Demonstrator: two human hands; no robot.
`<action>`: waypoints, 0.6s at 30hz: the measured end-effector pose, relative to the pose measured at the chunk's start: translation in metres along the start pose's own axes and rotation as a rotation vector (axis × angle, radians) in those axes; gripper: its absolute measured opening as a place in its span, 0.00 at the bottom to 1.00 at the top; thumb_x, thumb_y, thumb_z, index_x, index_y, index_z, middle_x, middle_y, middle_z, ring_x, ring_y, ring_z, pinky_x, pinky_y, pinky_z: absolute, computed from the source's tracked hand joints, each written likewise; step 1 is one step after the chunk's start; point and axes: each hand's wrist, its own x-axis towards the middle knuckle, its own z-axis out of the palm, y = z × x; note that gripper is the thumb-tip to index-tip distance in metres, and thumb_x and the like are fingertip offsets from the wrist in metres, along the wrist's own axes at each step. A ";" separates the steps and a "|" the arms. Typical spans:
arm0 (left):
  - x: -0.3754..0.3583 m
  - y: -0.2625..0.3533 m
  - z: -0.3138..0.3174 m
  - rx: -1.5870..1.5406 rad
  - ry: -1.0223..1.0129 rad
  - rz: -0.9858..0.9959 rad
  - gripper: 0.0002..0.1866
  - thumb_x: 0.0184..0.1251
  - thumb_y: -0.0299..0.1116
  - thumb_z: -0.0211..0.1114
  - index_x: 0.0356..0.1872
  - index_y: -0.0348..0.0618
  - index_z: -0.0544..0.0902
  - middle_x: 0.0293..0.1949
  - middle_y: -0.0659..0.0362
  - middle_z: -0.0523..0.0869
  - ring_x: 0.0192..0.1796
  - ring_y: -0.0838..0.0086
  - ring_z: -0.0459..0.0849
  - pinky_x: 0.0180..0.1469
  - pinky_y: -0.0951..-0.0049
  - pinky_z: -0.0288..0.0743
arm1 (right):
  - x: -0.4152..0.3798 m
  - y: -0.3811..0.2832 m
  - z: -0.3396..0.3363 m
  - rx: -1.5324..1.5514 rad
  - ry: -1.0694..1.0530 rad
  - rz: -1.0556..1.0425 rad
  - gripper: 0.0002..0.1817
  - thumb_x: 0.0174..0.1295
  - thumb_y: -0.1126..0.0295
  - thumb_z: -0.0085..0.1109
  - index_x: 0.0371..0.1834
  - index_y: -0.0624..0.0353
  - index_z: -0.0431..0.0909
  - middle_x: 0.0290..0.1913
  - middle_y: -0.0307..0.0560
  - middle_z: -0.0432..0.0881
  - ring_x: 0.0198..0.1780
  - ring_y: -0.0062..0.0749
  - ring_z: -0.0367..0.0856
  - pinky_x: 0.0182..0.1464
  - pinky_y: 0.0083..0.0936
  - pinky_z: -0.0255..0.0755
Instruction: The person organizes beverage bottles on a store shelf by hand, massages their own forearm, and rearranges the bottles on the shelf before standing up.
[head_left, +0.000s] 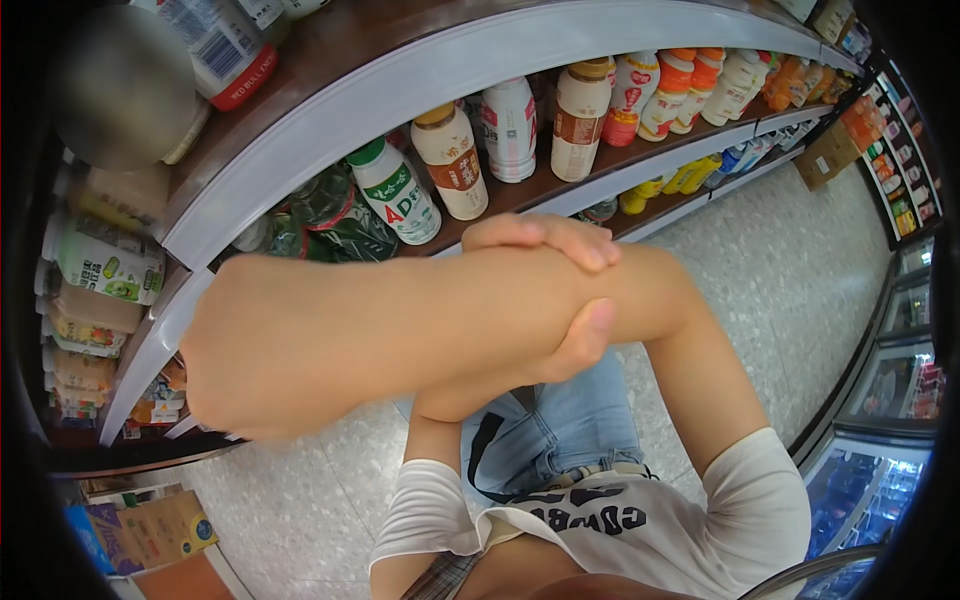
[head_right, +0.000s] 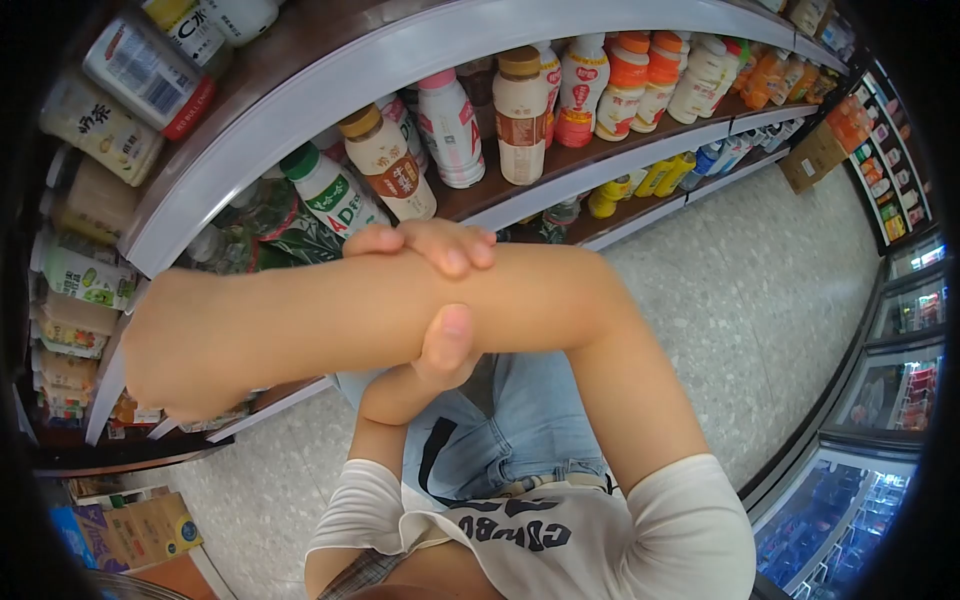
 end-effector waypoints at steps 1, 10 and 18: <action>0.000 -0.002 0.002 -0.024 0.017 -0.006 0.36 0.57 0.37 0.69 0.62 0.49 0.55 0.44 0.57 0.74 0.50 0.64 0.77 0.58 0.54 0.71 | -0.001 0.004 0.000 -0.004 0.008 0.007 0.11 0.49 0.61 0.57 0.22 0.54 0.84 0.22 0.47 0.82 0.29 0.45 0.84 0.30 0.40 0.76; 0.020 -0.018 0.002 -0.378 0.252 0.298 0.52 0.57 0.63 0.66 0.72 0.39 0.52 0.66 0.43 0.67 0.65 0.54 0.71 0.69 0.57 0.63 | -0.024 0.033 -0.048 -0.067 -0.154 0.086 0.13 0.54 0.61 0.59 0.18 0.57 0.81 0.17 0.49 0.78 0.20 0.46 0.79 0.23 0.35 0.73; 0.026 0.002 -0.024 -0.297 0.508 0.007 0.46 0.59 0.62 0.63 0.66 0.32 0.61 0.66 0.50 0.69 0.68 0.62 0.67 0.69 0.62 0.64 | -0.037 0.055 -0.068 1.153 0.502 0.638 0.16 0.63 0.61 0.55 0.19 0.58 0.76 0.14 0.35 0.72 0.14 0.21 0.65 0.19 0.24 0.59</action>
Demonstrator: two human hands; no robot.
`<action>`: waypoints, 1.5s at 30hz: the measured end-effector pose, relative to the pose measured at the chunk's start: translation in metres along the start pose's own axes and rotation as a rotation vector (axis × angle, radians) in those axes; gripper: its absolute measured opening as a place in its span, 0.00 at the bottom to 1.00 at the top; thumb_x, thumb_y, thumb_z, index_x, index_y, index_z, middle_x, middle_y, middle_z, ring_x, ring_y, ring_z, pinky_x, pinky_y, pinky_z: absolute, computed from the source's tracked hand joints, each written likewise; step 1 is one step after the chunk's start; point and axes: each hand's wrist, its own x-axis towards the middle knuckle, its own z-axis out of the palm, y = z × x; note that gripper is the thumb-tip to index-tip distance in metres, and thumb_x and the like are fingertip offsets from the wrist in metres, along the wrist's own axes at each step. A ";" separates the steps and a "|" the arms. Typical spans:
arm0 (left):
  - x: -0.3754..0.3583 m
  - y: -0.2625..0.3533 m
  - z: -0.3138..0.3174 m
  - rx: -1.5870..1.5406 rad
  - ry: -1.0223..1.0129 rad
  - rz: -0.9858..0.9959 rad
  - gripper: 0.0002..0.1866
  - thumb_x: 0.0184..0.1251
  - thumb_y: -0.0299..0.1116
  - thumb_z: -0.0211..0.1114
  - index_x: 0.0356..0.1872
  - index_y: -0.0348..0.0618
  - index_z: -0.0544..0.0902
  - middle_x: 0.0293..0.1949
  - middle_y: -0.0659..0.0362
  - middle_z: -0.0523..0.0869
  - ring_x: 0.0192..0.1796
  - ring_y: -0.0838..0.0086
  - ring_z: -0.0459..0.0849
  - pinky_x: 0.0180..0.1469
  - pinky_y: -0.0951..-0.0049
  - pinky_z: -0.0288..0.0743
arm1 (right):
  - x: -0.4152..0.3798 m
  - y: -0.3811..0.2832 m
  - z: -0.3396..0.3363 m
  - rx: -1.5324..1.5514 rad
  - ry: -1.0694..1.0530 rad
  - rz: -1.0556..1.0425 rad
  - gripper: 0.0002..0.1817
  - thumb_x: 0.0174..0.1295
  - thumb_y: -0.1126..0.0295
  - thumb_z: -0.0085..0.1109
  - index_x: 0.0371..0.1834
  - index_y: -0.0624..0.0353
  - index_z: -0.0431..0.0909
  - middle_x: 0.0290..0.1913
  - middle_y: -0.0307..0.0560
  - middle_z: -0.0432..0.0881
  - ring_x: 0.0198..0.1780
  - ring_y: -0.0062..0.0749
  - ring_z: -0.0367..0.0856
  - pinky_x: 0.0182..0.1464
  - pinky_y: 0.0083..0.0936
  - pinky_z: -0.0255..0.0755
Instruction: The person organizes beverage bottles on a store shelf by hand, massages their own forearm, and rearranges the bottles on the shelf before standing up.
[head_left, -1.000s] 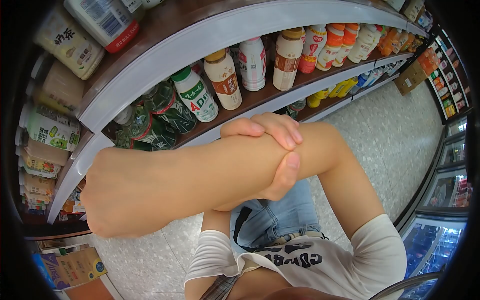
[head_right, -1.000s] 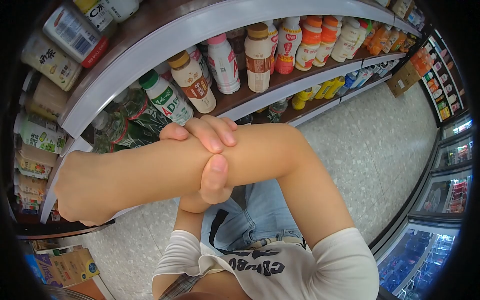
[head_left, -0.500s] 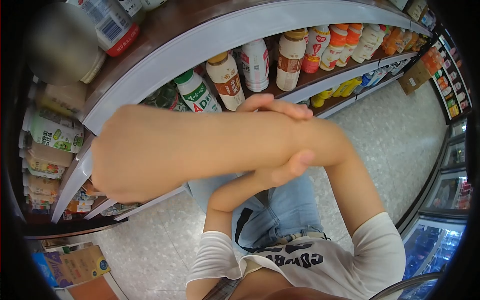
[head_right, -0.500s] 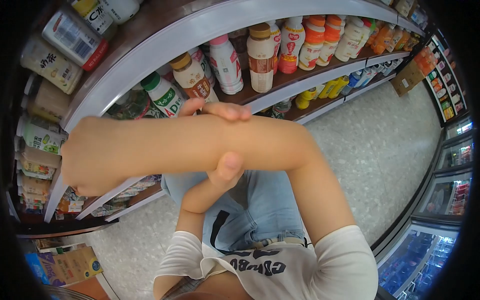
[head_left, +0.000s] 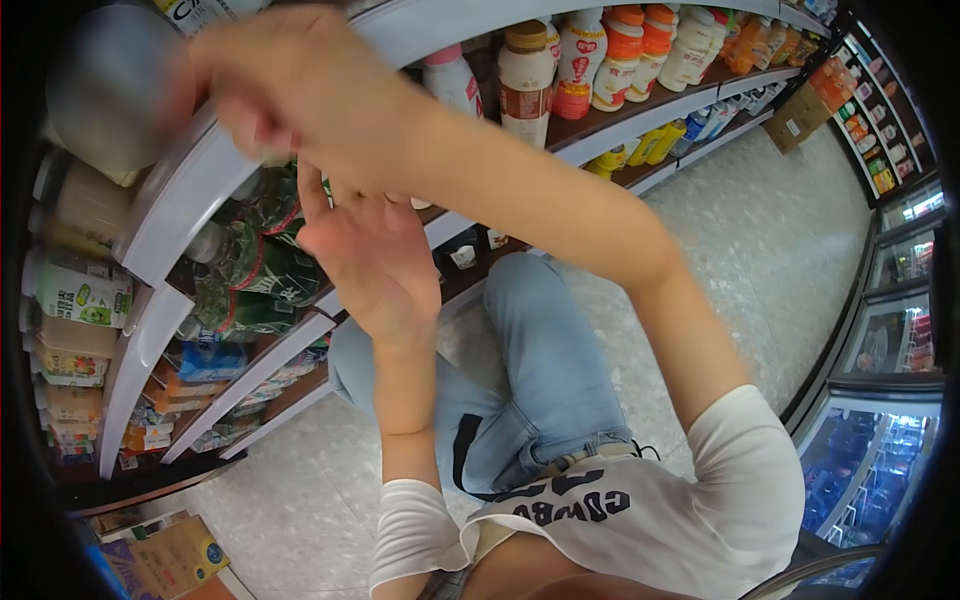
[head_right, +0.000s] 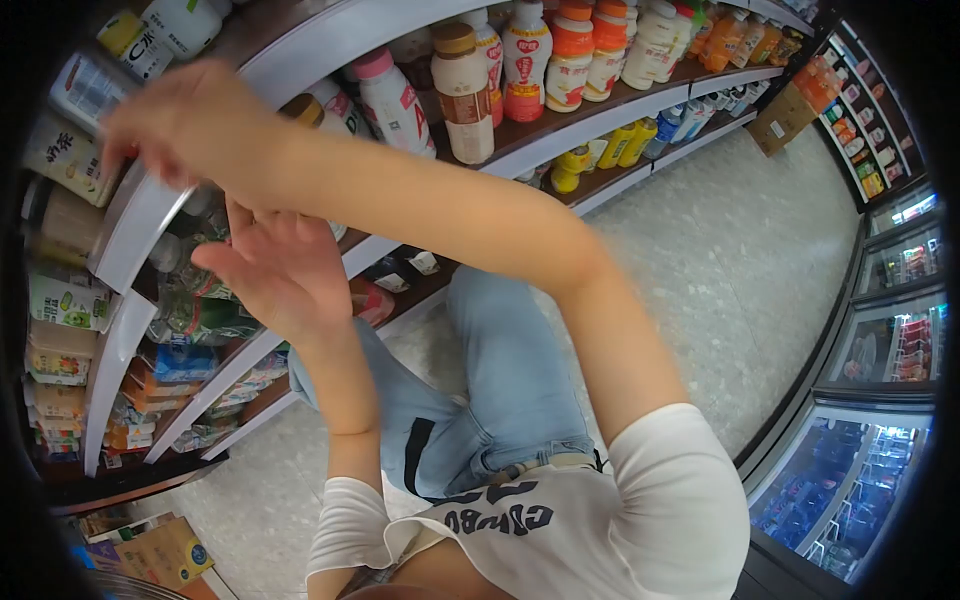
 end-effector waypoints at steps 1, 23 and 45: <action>-0.001 -0.002 0.001 -0.007 -0.033 -0.010 0.46 0.60 0.62 0.63 0.66 0.32 0.61 0.66 0.51 0.69 0.68 0.63 0.67 0.68 0.62 0.64 | 0.009 0.000 -0.010 0.277 0.033 0.043 0.15 0.62 0.63 0.55 0.21 0.58 0.75 0.13 0.35 0.70 0.14 0.20 0.63 0.19 0.24 0.57; -0.005 0.018 0.015 0.155 -0.036 -0.023 0.53 0.48 0.69 0.68 0.68 0.46 0.58 0.60 0.47 0.69 0.63 0.53 0.71 0.66 0.45 0.64 | -0.041 0.037 0.002 -0.857 -0.330 -0.437 0.14 0.54 0.56 0.67 0.24 0.56 0.81 0.22 0.41 0.77 0.27 0.31 0.76 0.33 0.23 0.69; -0.015 0.020 0.021 -0.175 -0.031 -0.129 0.36 0.44 0.41 0.68 0.56 0.39 0.65 0.40 0.55 0.74 0.40 0.63 0.76 0.51 0.58 0.72 | -0.058 0.028 0.005 -1.118 -0.276 -0.577 0.13 0.55 0.56 0.65 0.26 0.54 0.81 0.24 0.41 0.77 0.33 0.38 0.77 0.38 0.28 0.70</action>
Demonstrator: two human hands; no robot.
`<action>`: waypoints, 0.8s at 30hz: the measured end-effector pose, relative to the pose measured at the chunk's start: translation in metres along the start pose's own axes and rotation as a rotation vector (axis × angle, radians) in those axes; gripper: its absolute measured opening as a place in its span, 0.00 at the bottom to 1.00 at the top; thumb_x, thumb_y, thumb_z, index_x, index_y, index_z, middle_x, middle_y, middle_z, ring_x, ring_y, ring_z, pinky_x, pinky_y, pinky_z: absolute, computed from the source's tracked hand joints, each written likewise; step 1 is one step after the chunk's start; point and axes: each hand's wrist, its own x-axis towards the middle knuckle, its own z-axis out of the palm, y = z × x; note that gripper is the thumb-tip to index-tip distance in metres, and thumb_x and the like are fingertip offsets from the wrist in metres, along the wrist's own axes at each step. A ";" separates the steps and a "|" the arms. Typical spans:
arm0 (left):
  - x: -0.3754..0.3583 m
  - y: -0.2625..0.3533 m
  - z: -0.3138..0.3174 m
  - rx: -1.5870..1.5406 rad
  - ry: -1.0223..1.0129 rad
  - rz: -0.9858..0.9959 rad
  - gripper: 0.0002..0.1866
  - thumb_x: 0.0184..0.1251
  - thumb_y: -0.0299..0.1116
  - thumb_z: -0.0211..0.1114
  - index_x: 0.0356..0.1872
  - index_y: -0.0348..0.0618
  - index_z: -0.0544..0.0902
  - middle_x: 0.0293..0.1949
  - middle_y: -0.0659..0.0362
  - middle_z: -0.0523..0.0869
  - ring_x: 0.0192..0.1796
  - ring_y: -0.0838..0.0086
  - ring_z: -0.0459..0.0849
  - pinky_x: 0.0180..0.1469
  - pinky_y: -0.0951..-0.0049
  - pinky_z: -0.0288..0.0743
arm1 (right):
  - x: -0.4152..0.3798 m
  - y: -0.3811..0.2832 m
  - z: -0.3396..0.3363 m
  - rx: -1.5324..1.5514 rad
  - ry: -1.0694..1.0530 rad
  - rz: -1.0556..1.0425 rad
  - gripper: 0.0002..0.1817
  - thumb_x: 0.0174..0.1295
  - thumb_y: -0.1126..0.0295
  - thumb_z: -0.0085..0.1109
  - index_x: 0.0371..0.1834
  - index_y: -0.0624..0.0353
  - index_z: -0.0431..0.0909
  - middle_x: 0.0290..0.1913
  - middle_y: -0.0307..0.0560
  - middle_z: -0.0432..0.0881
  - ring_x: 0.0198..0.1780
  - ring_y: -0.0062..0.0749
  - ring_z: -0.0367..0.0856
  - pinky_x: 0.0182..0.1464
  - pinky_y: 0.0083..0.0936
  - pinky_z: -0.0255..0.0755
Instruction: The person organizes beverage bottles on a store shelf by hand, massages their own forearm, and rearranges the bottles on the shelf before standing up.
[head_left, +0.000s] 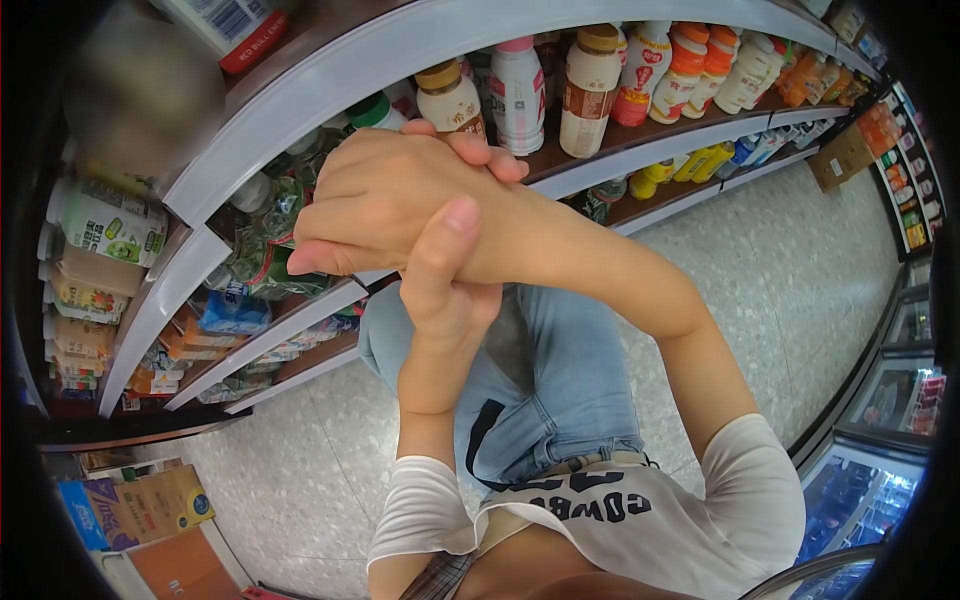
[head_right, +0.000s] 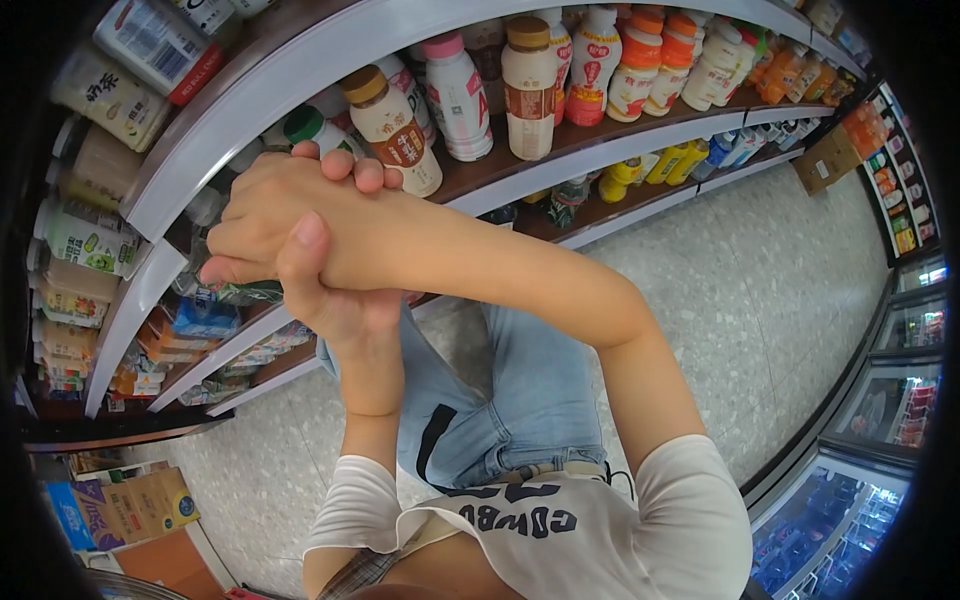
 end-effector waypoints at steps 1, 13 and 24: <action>-0.001 0.000 0.000 0.006 -0.005 0.002 0.36 0.44 0.41 0.68 0.56 0.39 0.65 0.40 0.55 0.74 0.39 0.63 0.76 0.50 0.58 0.73 | -0.001 0.000 0.000 -0.002 0.002 0.001 0.13 0.55 0.56 0.65 0.26 0.54 0.81 0.24 0.41 0.77 0.33 0.39 0.77 0.38 0.28 0.70; 0.007 -0.012 0.001 0.398 0.049 0.168 0.56 0.46 0.64 0.69 0.67 0.34 0.55 0.59 0.41 0.71 0.58 0.50 0.74 0.65 0.50 0.64 | 0.009 0.007 -0.002 0.074 -0.034 -0.008 0.14 0.56 0.57 0.61 0.22 0.56 0.80 0.20 0.45 0.78 0.25 0.40 0.79 0.30 0.30 0.71; -0.040 -0.106 -0.012 0.179 -0.416 -0.131 0.66 0.42 0.53 0.80 0.74 0.42 0.41 0.68 0.42 0.61 0.71 0.53 0.61 0.74 0.54 0.50 | 0.091 0.000 -0.002 0.020 -0.160 -0.121 0.14 0.55 0.58 0.54 0.20 0.54 0.81 0.19 0.46 0.79 0.24 0.44 0.80 0.27 0.38 0.74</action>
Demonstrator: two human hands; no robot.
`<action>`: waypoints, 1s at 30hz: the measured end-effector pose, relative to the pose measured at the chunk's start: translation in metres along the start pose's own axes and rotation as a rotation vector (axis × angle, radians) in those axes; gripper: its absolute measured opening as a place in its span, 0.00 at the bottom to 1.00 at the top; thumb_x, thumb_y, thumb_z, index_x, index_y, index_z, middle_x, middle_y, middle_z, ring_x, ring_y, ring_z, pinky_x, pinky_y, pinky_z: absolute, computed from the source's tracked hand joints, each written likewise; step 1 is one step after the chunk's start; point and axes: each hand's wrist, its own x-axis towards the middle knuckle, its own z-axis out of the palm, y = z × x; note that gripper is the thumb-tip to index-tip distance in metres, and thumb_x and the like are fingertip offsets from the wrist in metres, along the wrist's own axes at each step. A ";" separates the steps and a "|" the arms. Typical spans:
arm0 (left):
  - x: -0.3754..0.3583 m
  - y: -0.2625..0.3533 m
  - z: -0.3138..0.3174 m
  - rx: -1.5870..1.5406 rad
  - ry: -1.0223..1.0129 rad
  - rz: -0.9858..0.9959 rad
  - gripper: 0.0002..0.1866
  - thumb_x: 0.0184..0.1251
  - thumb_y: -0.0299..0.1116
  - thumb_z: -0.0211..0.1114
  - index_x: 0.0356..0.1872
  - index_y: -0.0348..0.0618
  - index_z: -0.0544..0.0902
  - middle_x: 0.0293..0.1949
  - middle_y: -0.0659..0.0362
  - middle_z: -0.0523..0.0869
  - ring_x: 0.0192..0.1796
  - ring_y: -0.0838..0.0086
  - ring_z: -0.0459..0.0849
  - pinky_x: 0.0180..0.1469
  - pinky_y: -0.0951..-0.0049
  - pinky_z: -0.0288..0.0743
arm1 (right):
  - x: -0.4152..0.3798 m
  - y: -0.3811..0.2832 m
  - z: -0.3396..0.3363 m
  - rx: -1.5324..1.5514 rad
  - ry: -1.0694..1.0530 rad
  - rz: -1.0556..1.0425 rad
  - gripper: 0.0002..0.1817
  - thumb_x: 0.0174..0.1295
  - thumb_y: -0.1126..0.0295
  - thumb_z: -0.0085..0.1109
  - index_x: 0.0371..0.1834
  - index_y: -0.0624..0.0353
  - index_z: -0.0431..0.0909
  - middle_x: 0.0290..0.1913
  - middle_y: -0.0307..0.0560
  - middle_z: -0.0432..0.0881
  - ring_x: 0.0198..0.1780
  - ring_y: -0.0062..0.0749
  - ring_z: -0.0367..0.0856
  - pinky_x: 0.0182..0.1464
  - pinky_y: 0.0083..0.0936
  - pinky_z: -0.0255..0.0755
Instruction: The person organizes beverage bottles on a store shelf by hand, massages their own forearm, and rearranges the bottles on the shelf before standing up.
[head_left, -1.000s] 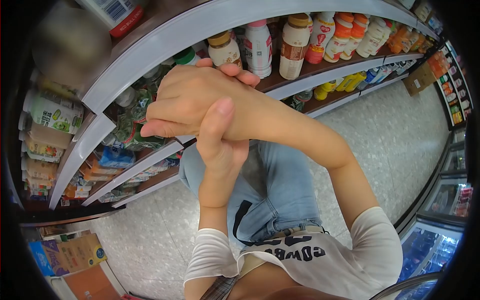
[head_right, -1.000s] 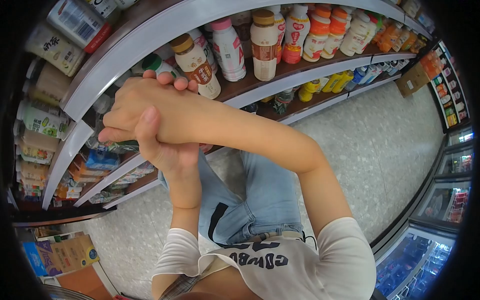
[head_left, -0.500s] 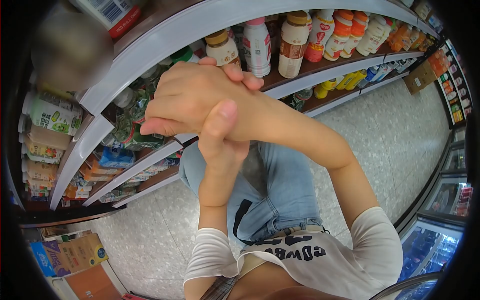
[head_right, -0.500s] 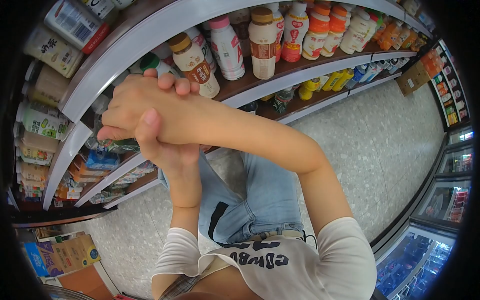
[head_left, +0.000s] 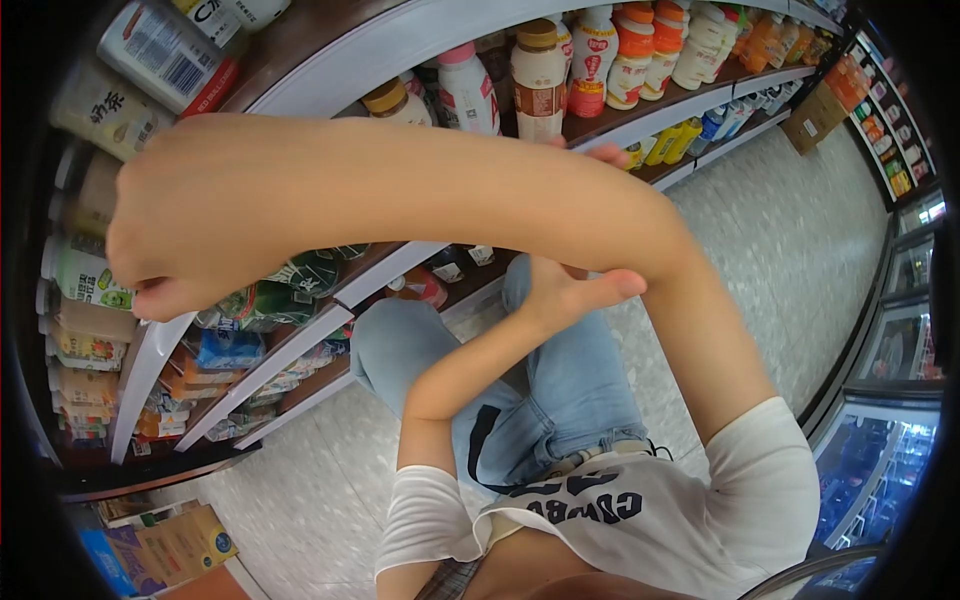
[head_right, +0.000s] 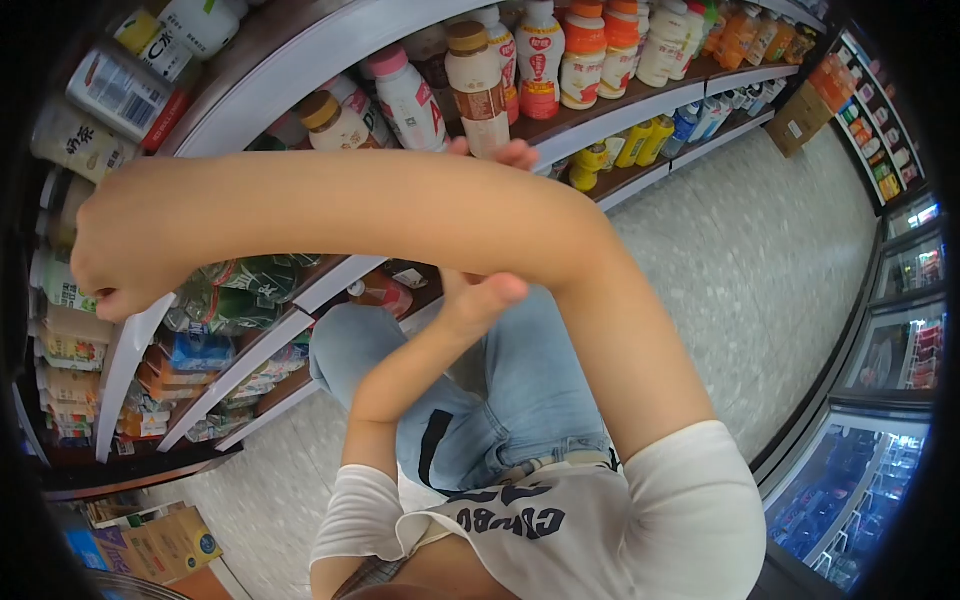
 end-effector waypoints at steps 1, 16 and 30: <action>-0.004 -0.012 -0.002 -0.009 -0.052 -0.012 0.66 0.42 0.47 0.81 0.74 0.41 0.39 0.68 0.42 0.61 0.71 0.54 0.61 0.73 0.55 0.52 | 0.005 0.001 0.001 0.002 -0.035 0.014 0.14 0.54 0.57 0.53 0.21 0.52 0.83 0.21 0.46 0.81 0.26 0.45 0.82 0.29 0.40 0.75; -0.011 0.003 0.004 0.117 0.171 0.000 0.58 0.47 0.48 0.76 0.71 0.38 0.45 0.55 0.45 0.74 0.59 0.59 0.75 0.64 0.59 0.68 | 0.011 -0.004 0.030 0.032 -0.072 0.098 0.13 0.54 0.55 0.53 0.28 0.48 0.85 0.26 0.44 0.84 0.33 0.45 0.84 0.36 0.41 0.77; -0.011 0.009 -0.001 0.275 0.147 0.070 0.55 0.47 0.45 0.74 0.69 0.34 0.47 0.52 0.46 0.76 0.54 0.59 0.79 0.59 0.60 0.73 | 0.013 -0.018 0.037 0.120 -0.083 0.018 0.17 0.51 0.50 0.59 0.33 0.50 0.85 0.31 0.49 0.85 0.37 0.48 0.84 0.39 0.40 0.78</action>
